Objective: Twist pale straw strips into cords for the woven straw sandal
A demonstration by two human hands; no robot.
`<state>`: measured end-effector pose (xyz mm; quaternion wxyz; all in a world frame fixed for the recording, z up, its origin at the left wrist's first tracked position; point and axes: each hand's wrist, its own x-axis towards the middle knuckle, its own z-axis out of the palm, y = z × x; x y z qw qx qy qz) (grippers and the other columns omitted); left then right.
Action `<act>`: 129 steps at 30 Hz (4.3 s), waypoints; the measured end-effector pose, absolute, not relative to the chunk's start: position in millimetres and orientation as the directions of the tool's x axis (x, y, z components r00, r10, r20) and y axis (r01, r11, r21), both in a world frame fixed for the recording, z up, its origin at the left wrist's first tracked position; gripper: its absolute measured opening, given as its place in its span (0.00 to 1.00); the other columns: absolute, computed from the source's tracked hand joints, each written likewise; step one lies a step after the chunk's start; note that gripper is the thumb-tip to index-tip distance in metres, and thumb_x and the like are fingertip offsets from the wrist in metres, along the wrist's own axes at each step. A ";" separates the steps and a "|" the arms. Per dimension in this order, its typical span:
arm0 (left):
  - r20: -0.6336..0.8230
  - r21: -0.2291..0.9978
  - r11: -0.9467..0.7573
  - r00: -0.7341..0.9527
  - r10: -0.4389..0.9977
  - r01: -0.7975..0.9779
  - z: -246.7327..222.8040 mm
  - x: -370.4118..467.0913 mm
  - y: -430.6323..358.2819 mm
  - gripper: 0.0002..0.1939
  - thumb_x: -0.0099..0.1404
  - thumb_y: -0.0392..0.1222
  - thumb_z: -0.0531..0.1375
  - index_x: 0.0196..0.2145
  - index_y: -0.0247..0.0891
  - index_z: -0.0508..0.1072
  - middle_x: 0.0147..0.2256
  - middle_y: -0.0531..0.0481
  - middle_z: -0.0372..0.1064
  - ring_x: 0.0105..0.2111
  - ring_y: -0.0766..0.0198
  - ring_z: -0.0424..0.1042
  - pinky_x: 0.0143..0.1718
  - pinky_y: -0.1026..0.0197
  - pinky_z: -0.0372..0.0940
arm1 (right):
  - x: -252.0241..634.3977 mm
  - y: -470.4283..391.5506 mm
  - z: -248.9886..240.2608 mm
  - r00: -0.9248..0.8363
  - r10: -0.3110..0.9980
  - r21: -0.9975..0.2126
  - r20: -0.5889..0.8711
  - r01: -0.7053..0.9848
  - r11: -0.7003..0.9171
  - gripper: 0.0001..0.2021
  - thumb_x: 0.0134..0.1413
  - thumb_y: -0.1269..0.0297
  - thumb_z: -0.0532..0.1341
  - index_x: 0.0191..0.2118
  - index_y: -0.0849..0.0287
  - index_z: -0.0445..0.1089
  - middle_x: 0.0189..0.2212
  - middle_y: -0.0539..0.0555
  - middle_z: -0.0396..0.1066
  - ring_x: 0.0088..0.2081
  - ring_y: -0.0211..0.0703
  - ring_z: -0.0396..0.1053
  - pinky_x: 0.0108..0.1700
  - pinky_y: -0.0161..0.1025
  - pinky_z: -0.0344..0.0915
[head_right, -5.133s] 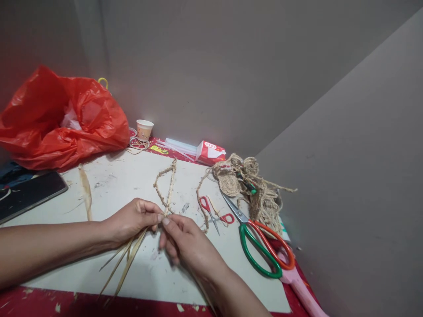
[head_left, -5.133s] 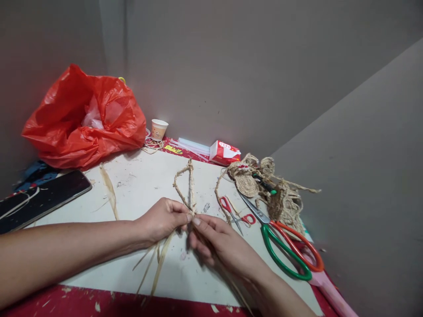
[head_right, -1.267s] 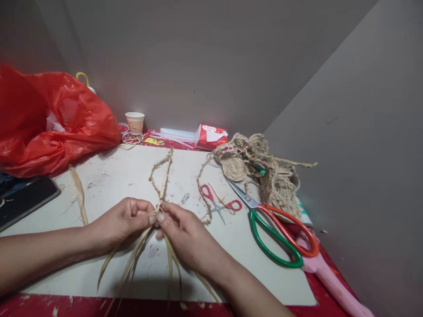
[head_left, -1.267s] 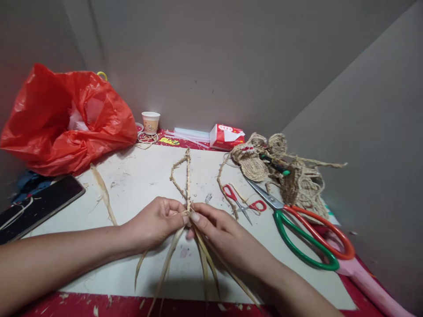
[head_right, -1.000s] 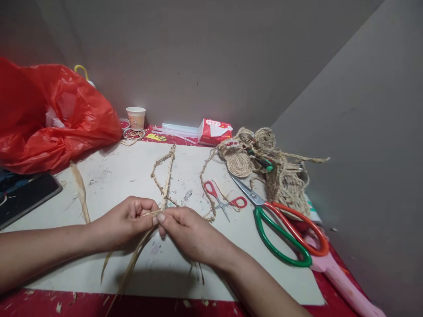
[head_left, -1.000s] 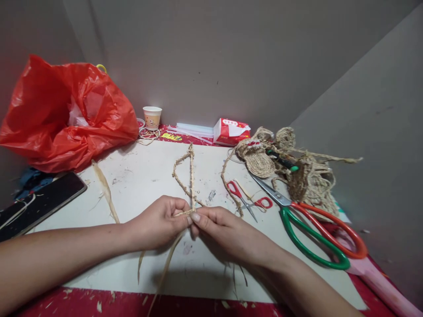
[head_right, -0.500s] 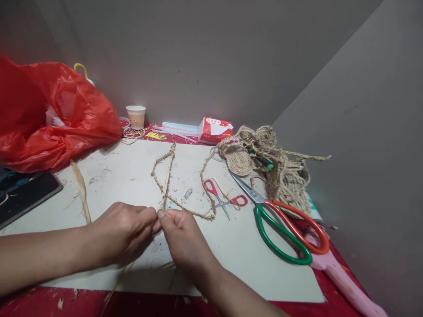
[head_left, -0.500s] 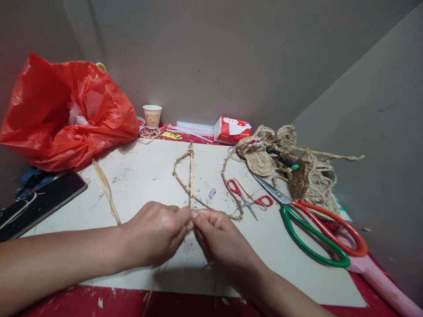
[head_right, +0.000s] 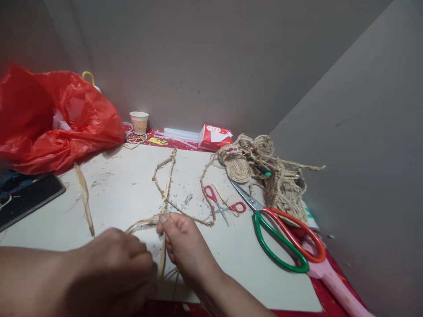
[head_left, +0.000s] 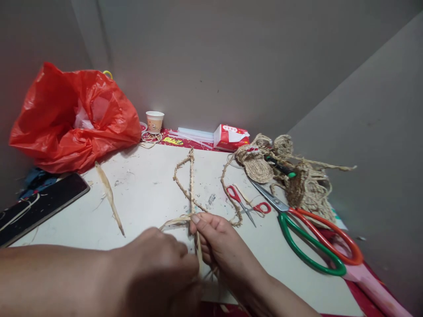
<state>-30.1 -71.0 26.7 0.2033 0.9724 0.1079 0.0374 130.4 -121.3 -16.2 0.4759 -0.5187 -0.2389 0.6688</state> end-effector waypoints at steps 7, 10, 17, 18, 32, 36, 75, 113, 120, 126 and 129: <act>-0.162 0.964 -0.071 0.776 0.609 0.257 19.9 -9.2 -28.5 0.09 0.62 0.41 0.52 0.38 0.35 0.67 0.31 0.49 0.68 0.30 0.66 0.66 0.33 0.63 0.60 | 138.1 -115.0 -13.7 -0.116 0.887 -0.802 -0.446 -0.388 -0.454 0.17 0.51 0.51 0.61 0.25 0.59 0.60 0.11 0.37 0.42 0.14 0.26 0.34 0.16 0.28 0.33; -0.326 0.944 0.204 0.840 0.435 0.260 -0.5 -3.4 -31.2 0.10 0.63 0.43 0.51 0.29 0.35 0.65 0.22 0.55 0.60 0.21 0.71 0.59 0.26 0.65 0.56 | 142.4 -113.6 -14.5 -0.142 0.882 -0.805 -0.449 -0.365 -0.468 0.16 0.52 0.52 0.60 0.25 0.60 0.61 0.11 0.37 0.43 0.14 0.27 0.34 0.16 0.29 0.34; -0.278 0.943 -0.005 0.800 0.532 0.331 5.5 -6.2 -34.4 0.12 0.63 0.42 0.51 0.29 0.33 0.71 0.24 0.53 0.64 0.24 0.70 0.58 0.27 0.66 0.54 | 154.6 -113.1 -11.8 -0.216 0.858 -0.843 -0.466 -0.186 -0.504 0.14 0.56 0.54 0.57 0.28 0.59 0.63 0.12 0.39 0.45 0.15 0.29 0.37 0.17 0.30 0.36; -0.289 0.938 -0.010 0.798 0.529 0.346 6.6 -6.1 -33.4 0.12 0.63 0.42 0.51 0.29 0.34 0.71 0.24 0.54 0.63 0.23 0.71 0.57 0.26 0.67 0.53 | 155.9 -113.0 -11.7 -0.206 0.867 -0.867 -0.454 -0.121 -0.483 0.13 0.57 0.55 0.56 0.28 0.59 0.64 0.13 0.39 0.46 0.15 0.30 0.39 0.17 0.30 0.37; -0.504 0.851 0.385 0.761 0.409 0.356 8.9 0.5 -29.3 0.09 0.57 0.40 0.57 0.22 0.34 0.67 0.12 0.62 0.48 0.13 0.76 0.42 0.17 0.66 0.38 | 149.7 -120.6 -11.6 -0.072 0.994 -0.700 -0.077 0.714 -0.002 0.14 0.62 0.63 0.48 0.26 0.58 0.61 0.22 0.49 0.64 0.24 0.38 0.59 0.29 0.35 0.52; -0.472 0.875 0.353 0.749 0.466 0.332 3.4 0.0 -31.3 0.08 0.56 0.37 0.56 0.21 0.35 0.65 0.14 0.60 0.51 0.15 0.76 0.45 0.17 0.67 0.39 | 154.7 -122.7 -7.9 -0.092 0.986 -0.632 -0.139 0.775 -0.017 0.15 0.63 0.60 0.47 0.29 0.57 0.63 0.24 0.50 0.67 0.25 0.39 0.61 0.29 0.35 0.52; -0.338 0.892 0.434 0.823 0.457 0.126 -4.1 -1.6 -38.5 0.20 0.53 0.54 0.64 0.22 0.31 0.69 0.20 0.50 0.67 0.22 0.69 0.64 0.28 0.65 0.58 | 143.5 -113.3 -8.5 -0.141 0.894 -0.902 -0.426 -0.015 -0.432 0.19 0.60 0.47 0.51 0.27 0.58 0.60 0.14 0.42 0.53 0.16 0.31 0.48 0.21 0.31 0.48; -0.051 -0.024 -0.955 0.954 0.297 0.296 -0.2 -16.2 -79.9 0.14 0.57 0.29 0.49 0.39 0.30 0.69 0.25 0.43 0.67 0.20 0.57 0.67 0.17 0.59 0.59 | 128.3 -118.1 -18.0 -0.018 0.915 -0.914 -0.402 -0.040 -0.403 0.19 0.55 0.53 0.56 0.19 0.57 0.53 0.16 0.43 0.49 0.21 0.33 0.45 0.24 0.34 0.44; 0.051 0.202 -0.970 0.987 0.150 0.137 15.2 -25.5 -83.7 0.05 0.57 0.35 0.56 0.26 0.35 0.69 0.20 0.47 0.67 0.18 0.62 0.64 0.17 0.61 0.52 | 130.4 -119.1 -12.6 0.009 0.904 -0.899 -0.427 -0.109 -0.424 0.15 0.52 0.53 0.58 0.23 0.59 0.61 0.16 0.44 0.54 0.19 0.32 0.48 0.23 0.32 0.48; 0.004 0.883 -0.318 0.672 0.740 0.345 36.7 -17.8 -41.8 0.07 0.59 0.40 0.54 0.36 0.37 0.66 0.29 0.50 0.68 0.28 0.66 0.66 0.30 0.63 0.58 | 134.3 -118.2 -7.4 -0.004 0.929 -0.925 -0.370 -0.092 -0.369 0.16 0.52 0.52 0.60 0.24 0.59 0.61 0.17 0.45 0.57 0.20 0.33 0.51 0.24 0.31 0.50; -0.391 0.916 0.312 0.726 0.565 0.251 23.5 -7.9 -35.6 0.16 0.51 0.39 0.58 0.39 0.36 0.62 0.23 0.54 0.66 0.23 0.68 0.64 0.26 0.65 0.56 | 136.0 -117.2 -8.4 -0.038 0.937 -0.933 -0.348 -0.084 -0.350 0.17 0.54 0.52 0.58 0.24 0.61 0.63 0.19 0.47 0.59 0.22 0.33 0.53 0.25 0.31 0.52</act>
